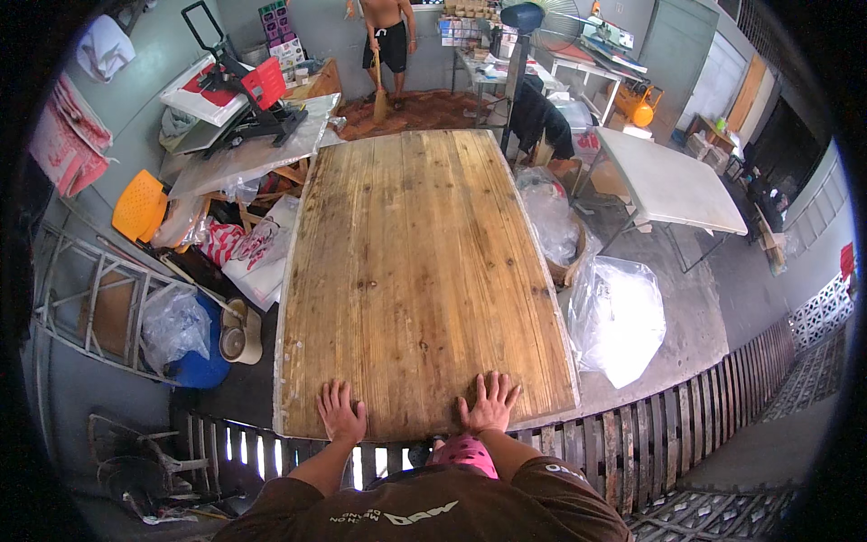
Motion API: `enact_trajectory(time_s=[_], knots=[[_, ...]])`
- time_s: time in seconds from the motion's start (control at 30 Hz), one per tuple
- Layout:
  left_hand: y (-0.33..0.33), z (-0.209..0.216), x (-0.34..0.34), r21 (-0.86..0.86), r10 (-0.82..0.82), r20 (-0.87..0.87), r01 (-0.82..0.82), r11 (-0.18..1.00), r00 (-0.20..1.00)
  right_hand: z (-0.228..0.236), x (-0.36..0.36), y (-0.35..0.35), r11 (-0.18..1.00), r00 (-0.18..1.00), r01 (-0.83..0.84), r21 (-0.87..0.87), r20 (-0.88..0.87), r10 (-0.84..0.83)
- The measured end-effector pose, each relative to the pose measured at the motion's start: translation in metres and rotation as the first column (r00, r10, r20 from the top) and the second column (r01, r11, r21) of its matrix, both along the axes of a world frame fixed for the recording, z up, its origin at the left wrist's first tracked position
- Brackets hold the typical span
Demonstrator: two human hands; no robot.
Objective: The person uses a screwdriver to tighten screws on the underside of a wooden table frame. They then lift the table top and place it onto the frame, adjusting the position to align the pieces.
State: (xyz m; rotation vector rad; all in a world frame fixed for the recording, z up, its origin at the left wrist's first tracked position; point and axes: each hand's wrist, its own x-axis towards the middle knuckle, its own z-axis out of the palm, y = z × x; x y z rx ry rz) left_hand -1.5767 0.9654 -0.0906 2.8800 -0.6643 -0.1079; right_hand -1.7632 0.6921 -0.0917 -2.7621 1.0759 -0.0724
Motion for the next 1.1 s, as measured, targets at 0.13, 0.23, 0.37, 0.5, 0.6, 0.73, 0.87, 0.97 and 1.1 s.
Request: enact_trajectory(time_s=[0.13, 0.23, 0.37, 0.5, 0.6, 0.73, 0.87, 0.97, 1.1], knots=[[-0.001, 0.001, 0.0, 0.015, -0.004, 0.0, 0.004, 1.0, 1.0, 0.003, 0.001, 0.0, 1.0, 1.0, 0.0, 0.026, -0.02, 0.0], [0.001, 0.003, -0.001, 0.012, -0.006, 0.003, 0.006, 1.0, 1.0, 0.012, 0.003, 0.001, 0.999, 0.998, 0.008, 0.052, -0.069, -0.005], [0.0, 0.002, -0.003, -0.003, 0.006, 0.014, -0.006, 1.0, 1.0, 0.01, 0.001, 0.0, 0.999, 0.998, 0.004, 0.043, -0.069, -0.001], [-0.003, 0.003, -0.001, -0.013, -0.005, 0.006, 0.005, 1.0, 1.0, 0.003, -0.001, -0.002, 1.0, 0.997, 0.01, 0.008, -0.072, -0.009], [0.004, -0.003, -0.001, -0.009, -0.005, 0.026, 0.005, 1.0, 1.0, 0.009, 0.002, 0.002, 0.999, 0.997, 0.0, 0.032, -0.071, 0.003], [0.003, -0.005, 0.0, -0.031, -0.012, 0.063, 0.014, 0.999, 0.998, 0.007, 0.002, 0.0, 1.0, 1.0, 0.0, 0.023, 0.031, -0.001], [-0.001, 0.004, 0.001, -0.086, -0.022, 0.09, 0.03, 0.996, 0.996, 0.001, -0.002, 0.003, 1.0, 1.0, 0.004, 0.007, 0.015, -0.005], [0.0, 0.001, -0.003, -0.094, -0.018, 0.099, 0.028, 0.995, 0.995, 0.0, -0.001, 0.001, 1.0, 1.0, 0.001, -0.002, 0.029, -0.001], [0.0, -0.004, -0.003, -0.08, -0.017, 0.126, 0.027, 0.996, 0.992, 0.0, -0.002, 0.001, 1.0, 0.998, 0.003, -0.01, 0.059, -0.003]])
